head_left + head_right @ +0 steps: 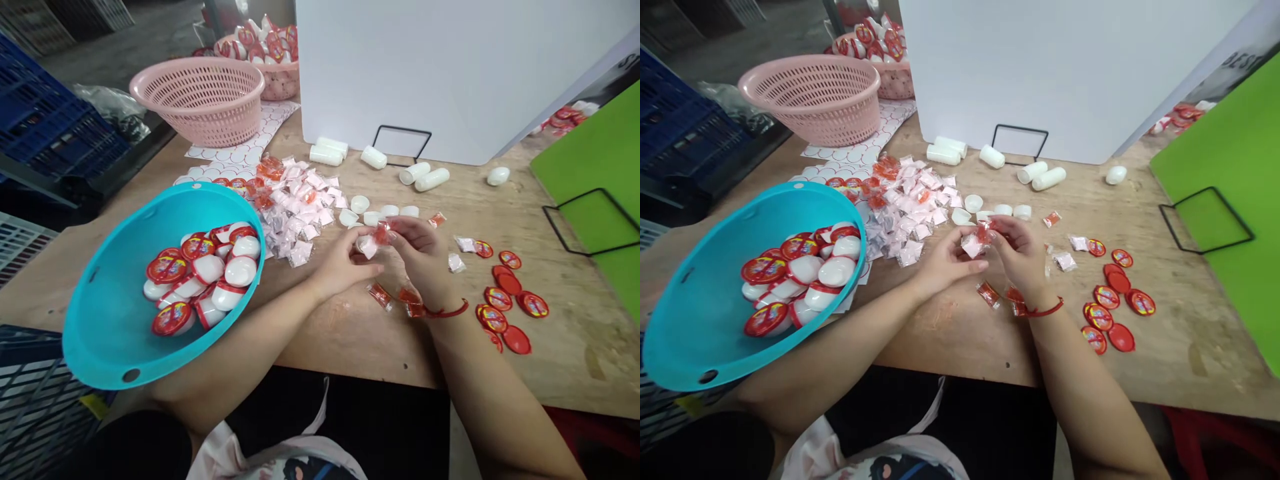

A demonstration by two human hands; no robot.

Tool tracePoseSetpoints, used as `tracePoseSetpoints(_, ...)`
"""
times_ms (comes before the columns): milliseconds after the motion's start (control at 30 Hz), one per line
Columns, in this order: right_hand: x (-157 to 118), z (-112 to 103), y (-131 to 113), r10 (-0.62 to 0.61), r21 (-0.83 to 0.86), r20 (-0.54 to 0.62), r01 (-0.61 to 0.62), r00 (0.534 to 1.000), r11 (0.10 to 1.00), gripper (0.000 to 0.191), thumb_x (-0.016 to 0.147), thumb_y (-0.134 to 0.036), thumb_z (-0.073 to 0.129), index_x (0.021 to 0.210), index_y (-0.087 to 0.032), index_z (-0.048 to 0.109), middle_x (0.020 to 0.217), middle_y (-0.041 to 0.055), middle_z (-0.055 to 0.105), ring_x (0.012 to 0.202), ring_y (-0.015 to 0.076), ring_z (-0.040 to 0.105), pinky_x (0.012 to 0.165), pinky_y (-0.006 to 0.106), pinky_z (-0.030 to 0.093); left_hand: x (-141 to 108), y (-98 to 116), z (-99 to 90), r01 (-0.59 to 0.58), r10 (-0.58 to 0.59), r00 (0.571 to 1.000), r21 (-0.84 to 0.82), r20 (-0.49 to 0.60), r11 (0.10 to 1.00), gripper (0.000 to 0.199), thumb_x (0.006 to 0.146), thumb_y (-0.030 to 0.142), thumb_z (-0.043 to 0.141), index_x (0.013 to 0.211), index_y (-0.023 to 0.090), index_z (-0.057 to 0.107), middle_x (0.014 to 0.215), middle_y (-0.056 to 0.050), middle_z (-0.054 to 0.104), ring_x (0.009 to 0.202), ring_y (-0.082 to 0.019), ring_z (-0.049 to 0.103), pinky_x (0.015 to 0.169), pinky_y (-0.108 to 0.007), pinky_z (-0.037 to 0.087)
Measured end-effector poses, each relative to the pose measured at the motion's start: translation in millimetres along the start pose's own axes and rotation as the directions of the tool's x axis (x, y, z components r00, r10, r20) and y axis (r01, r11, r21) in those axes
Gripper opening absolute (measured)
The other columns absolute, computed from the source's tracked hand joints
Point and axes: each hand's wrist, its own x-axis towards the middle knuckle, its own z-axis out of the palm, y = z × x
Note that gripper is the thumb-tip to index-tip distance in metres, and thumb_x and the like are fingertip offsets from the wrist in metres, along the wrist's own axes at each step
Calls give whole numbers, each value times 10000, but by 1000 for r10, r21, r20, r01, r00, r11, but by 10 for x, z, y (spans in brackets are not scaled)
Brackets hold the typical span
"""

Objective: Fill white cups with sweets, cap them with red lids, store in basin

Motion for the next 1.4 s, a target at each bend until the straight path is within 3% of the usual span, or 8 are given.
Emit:
tracePoseSetpoints(167, -19, 74, 14, 9, -38, 0, -9, 1000, 999, 264, 866, -357, 780, 1107, -268, 721, 1125, 44, 770, 1047, 212, 730, 963, 409, 612, 23, 42, 34, 55, -62, 995, -84, -83, 995, 402, 776, 490, 789, 998, 189, 644, 1142, -55, 692, 890, -169, 671, 748, -287, 559)
tracePoseSetpoints(333, -1, 57, 41, 122, 91, 81, -130, 989, 987, 375, 825, -395, 812, 1169, -283, 712, 1104, 39, 773, 972, 212, 739, 883, 396, 633, 32, 51, 9, 68, -80, 991, -110, -109, 992, 365, 797, 514, 764, 903, 183, 650, 1167, -51, 686, 836, -144, 660, 647, -245, 540)
tracePoseSetpoints(600, 27, -44, -38, 202, 314, 172, -248, 964, 916, 281, 706, -309, 913, 953, -300, 779, 977, -11, 787, 852, 160, 730, 758, 298, 613, 11, 53, -8, 71, -88, 992, -181, -87, 981, 312, 788, 453, 799, 933, 193, 704, 1280, -40, 654, 940, -145, 645, 705, -239, 554)
tracePoseSetpoints(767, 10, -166, -24, 289, 221, 305, -362, 908, 905, 213, 732, -306, 905, 923, -269, 817, 910, 7, 795, 791, 148, 718, 762, 287, 584, 24, 17, -48, 100, -123, 989, -235, -84, 967, 334, 747, 463, 831, 897, 184, 727, 1299, -57, 653, 1020, -190, 658, 777, -291, 573)
tracePoseSetpoints(933, 20, -144, 47, 284, 169, 235, -327, 929, 930, 227, 730, -354, 904, 924, -266, 827, 882, 15, 797, 702, 126, 680, 675, 266, 556, 59, 7, -71, 26, -28, 996, -20, -85, 999, 372, 784, 513, 790, 979, 197, 772, 1272, -83, 685, 1103, -244, 651, 819, -327, 578)
tracePoseSetpoints(1100, 12, -9, 33, 212, 71, 105, -220, 972, 973, 235, 720, -366, 897, 867, -214, 797, 897, 47, 791, 804, 184, 718, 758, 331, 589, 59, -43, -53, 144, -144, 990, -51, 1, 988, 477, 782, 502, 792, 1141, 193, 737, 1167, -84, 730, 985, -204, 678, 851, -331, 564)
tracePoseSetpoints(1233, -14, 59, 63, 168, -49, 81, -164, 983, 985, 282, 737, -425, 864, 820, -191, 729, 810, 36, 742, 739, 173, 684, 701, 325, 569, 38, -39, -35, 81, -81, 997, -35, -11, 996, 546, 749, 379, 836, 1244, 232, 659, 1323, -95, 661, 997, -193, 668, 828, -310, 562)
tracePoseSetpoints(1400, 11, 83, 62, 164, -131, 60, -155, 985, 979, 426, 742, -496, 812, 1021, -242, 614, 760, -42, 608, 631, 132, 576, 599, 289, 519, 19, 10, -20, 111, -111, 994, -81, -1, 991, 518, 777, 355, 813, 1239, 239, 610, 1287, -76, 662, 938, -170, 663, 784, -281, 564)
